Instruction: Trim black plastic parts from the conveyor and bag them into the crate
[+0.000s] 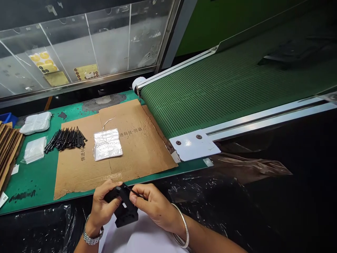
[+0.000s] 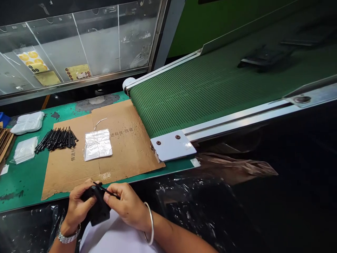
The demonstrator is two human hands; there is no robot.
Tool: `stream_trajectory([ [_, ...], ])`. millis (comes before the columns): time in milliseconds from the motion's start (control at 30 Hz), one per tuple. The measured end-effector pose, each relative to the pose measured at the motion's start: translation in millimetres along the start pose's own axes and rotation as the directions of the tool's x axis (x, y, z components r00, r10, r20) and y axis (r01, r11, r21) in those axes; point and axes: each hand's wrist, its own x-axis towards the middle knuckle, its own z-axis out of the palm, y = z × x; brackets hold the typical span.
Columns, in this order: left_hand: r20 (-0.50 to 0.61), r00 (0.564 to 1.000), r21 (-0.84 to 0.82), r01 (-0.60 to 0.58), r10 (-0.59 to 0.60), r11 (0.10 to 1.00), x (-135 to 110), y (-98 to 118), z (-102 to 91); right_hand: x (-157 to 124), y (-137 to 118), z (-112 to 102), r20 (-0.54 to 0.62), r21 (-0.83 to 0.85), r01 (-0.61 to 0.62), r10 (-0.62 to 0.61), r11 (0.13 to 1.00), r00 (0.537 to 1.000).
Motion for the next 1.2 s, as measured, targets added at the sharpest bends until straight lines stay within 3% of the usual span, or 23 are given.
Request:
stream_trajectory([
  [267,-0.057,0.985,-0.053,0.163,-0.166,0.985,-7,-2,4.5,-2,1,1,-0.049,0.083,-0.035,0.039,0.996,0.998],
  [533,-0.216,0.949,-0.174,0.195,-0.231,0.965,-19,-14,15.5,-5,15,1,-0.177,-0.08,0.098,-0.111,0.992,0.978],
  [733,-0.277,0.912,-0.25,0.236,-0.303,0.939,-28,-9,27.7,-9,31,8,-0.275,-0.193,0.099,-0.15,0.976,0.95],
  [867,-0.228,0.916,-0.291,0.258,-0.329,0.921,-31,0,31.5,-9,28,6,-0.286,-0.269,0.116,-0.195,0.956,0.938],
  [1000,-0.09,0.914,-0.416,0.326,-0.395,0.849,-30,11,28.9,-9,25,2,-0.267,-0.286,0.154,-0.233,0.946,0.935],
  [1200,0.076,0.838,-0.601,0.471,-0.54,0.646,-16,34,22.5,-11,25,2,-0.212,-0.396,0.208,-0.31,0.894,0.927],
])
